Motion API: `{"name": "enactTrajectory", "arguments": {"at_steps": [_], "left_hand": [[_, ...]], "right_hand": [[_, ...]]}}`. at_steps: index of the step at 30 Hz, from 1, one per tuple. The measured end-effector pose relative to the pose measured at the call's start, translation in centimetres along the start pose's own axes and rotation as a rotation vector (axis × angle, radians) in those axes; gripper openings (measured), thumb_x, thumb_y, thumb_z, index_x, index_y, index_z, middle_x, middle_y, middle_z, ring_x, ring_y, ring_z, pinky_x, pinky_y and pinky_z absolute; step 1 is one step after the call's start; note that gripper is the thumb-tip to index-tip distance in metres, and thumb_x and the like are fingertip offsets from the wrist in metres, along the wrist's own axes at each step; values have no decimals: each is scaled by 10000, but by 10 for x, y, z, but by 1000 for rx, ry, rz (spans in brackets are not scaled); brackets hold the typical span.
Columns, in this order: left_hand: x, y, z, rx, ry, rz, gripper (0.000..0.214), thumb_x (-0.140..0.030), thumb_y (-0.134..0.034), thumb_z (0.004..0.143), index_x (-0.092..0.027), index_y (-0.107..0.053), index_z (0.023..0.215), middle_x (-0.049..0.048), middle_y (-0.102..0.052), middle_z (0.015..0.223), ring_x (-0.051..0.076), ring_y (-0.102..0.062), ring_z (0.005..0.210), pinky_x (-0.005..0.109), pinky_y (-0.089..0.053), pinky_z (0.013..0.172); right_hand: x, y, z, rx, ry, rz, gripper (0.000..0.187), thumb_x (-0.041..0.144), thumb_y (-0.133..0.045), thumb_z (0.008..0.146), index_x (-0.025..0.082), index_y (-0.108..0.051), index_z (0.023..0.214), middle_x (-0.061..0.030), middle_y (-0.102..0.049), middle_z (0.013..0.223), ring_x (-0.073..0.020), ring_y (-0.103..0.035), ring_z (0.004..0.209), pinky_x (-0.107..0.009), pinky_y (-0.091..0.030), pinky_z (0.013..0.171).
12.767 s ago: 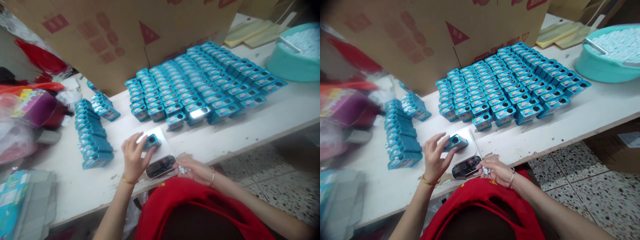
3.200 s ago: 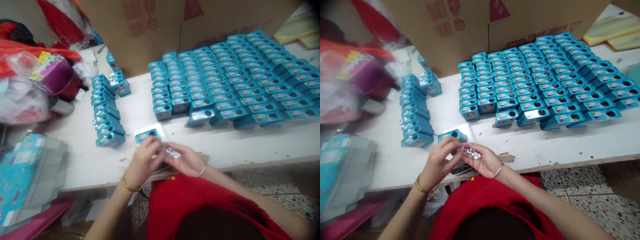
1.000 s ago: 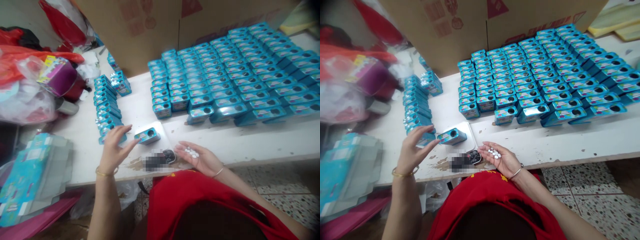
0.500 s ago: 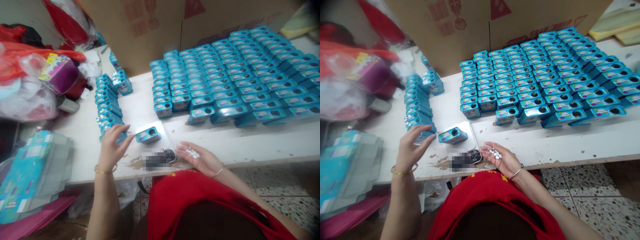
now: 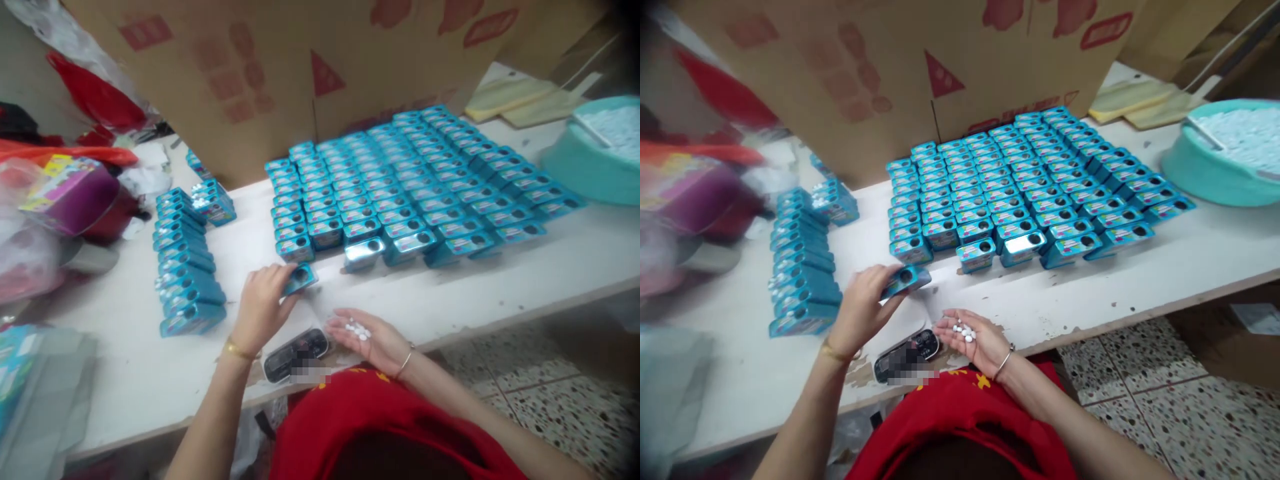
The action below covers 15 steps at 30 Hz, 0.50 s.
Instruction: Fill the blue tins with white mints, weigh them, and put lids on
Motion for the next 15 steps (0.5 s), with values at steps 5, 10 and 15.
{"name": "enactTrajectory", "arguments": {"at_steps": [5,10,15], "left_hand": [[-20,-32,71,-88,-41,80,386,-341,-556,844,-181,-518,1193,119,-604,1020,282,-519,967,402,-340,793],[-25,-59,95,-81,-35,75,421,-349,-566,841,-205,-512,1233,133,-579,1123,296,-486,1050,426,-316,843],[6,-15,38,-250,37,10,474,-398,-553,852,-219,-452,1279,129,-513,1261,260,-447,1178,413,-292,963]], "right_hand": [[10,2,-4,-19,34,4,211,230,-603,822,97,-631,984,-151,-710,956,-215,-693,902,-281,-556,788],[12,7,-9,-63,18,12,177,207,-601,825,99,-650,957,-146,-716,954,-207,-690,916,-274,-555,814],[6,12,-9,-83,-31,10,160,144,-601,811,118,-664,956,-136,-707,1025,-226,-658,1010,-291,-552,872]]}}
Point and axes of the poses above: each hand's wrist, its own z-axis towards the middle knuckle, its own y-axis out of the back of the hand, x = y × z, the point moved 7 cm from there along z, towards the middle knuckle
